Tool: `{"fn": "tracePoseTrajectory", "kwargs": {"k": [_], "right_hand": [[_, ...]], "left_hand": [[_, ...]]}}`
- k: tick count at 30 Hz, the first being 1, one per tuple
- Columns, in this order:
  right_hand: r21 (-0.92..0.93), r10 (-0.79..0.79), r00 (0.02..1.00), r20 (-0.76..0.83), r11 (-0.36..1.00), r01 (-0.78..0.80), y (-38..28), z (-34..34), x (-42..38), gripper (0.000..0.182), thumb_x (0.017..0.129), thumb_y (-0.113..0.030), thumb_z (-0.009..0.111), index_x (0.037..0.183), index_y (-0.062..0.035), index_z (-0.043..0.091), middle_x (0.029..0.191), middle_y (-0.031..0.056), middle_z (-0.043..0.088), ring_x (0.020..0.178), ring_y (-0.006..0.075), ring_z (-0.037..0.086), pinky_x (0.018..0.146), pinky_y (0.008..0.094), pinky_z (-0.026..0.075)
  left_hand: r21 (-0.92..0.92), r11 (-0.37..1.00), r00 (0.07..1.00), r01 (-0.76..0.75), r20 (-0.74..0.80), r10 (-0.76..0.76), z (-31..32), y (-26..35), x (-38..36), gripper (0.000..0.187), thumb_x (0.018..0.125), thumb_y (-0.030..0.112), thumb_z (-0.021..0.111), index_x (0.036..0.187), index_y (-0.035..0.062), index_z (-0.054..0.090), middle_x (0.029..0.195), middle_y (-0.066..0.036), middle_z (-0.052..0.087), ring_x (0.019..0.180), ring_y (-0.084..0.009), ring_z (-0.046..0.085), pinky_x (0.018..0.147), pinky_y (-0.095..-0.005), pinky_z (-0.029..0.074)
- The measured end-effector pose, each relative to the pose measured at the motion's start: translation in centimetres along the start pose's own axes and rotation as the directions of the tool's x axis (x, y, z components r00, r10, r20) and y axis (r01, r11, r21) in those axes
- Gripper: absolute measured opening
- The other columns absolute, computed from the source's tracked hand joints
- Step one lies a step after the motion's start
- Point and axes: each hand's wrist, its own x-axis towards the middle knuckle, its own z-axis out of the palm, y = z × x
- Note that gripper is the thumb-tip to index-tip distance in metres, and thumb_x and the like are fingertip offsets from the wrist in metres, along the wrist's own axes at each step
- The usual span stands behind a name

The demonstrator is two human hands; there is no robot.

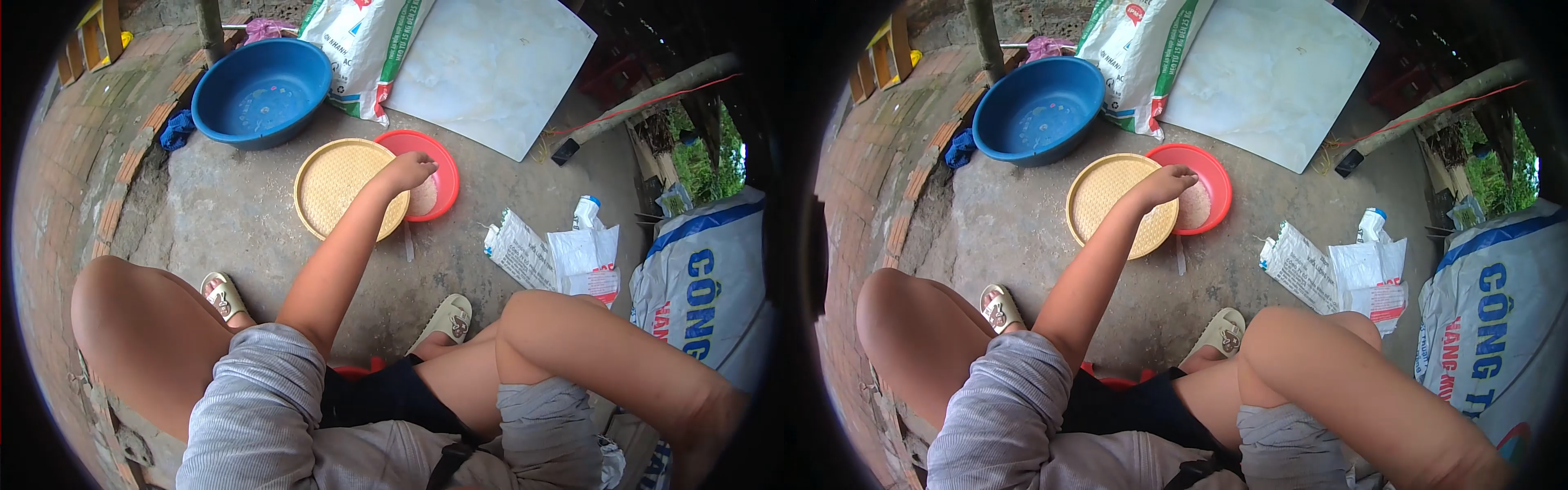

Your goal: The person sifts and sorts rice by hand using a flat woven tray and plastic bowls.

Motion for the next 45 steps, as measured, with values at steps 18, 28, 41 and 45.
{"fn": "tracePoseTrajectory", "kwargs": {"k": [18,28,41,45], "right_hand": [[-0.550,0.786,0.142,0.602,0.537,-0.640,8.8,22.0,-42.0,0.017,0.079,-0.012,0.055,0.094,-0.0078,0.062,0.101,0.0098,0.057,0.103,0.0282,0.053,0.082,0.0419,0.046],[-0.646,0.941,0.209,0.265,0.334,-0.686,1.0,26.6,-46.2,0.025,0.081,-0.016,0.056,0.104,-0.0056,0.060,0.113,0.0086,0.054,0.118,0.0282,0.040,0.106,0.0485,0.024],[-0.489,0.893,0.262,0.366,0.424,-0.762,1.3,27.5,-47.5,0.011,0.079,-0.013,0.059,0.088,-0.0069,0.062,0.088,0.0080,0.056,0.090,0.0262,0.054,0.089,0.0416,0.039],[-0.521,0.907,0.233,0.351,0.396,-0.756,1.7,28.4,-48.1,0.007,0.078,-0.004,0.055,0.082,-0.0039,0.060,0.086,0.0130,0.056,0.087,0.0308,0.055,0.079,0.0415,0.044]], "left_hand": [[0.240,0.938,0.858,0.250,-0.503,-0.100,-10.6,-10.6,-2.2,0.040,0.084,0.030,0.052,0.112,0.0025,0.062,0.110,-0.021,0.061,0.106,-0.0333,0.057,0.092,-0.0391,0.043],[0.527,0.835,0.821,0.158,-0.540,0.185,-4.8,-18.5,-4.4,0.040,0.086,0.022,0.049,0.122,0.0046,0.054,0.128,-0.017,0.050,0.122,-0.0323,0.045,0.099,-0.0374,0.040],[0.697,0.705,0.849,0.131,-0.446,0.283,1.4,-18.3,-3.1,0.050,0.092,0.027,0.042,0.138,0.0094,0.035,0.146,-0.013,0.028,0.136,-0.0336,0.023,0.111,-0.0457,0.017],[0.423,0.906,0.825,-0.013,-0.508,0.249,1.4,-18.1,-1.9,0.041,0.093,0.022,0.042,0.130,0.0056,0.047,0.136,-0.014,0.044,0.129,-0.0337,0.036,0.110,-0.0440,0.019]]}}
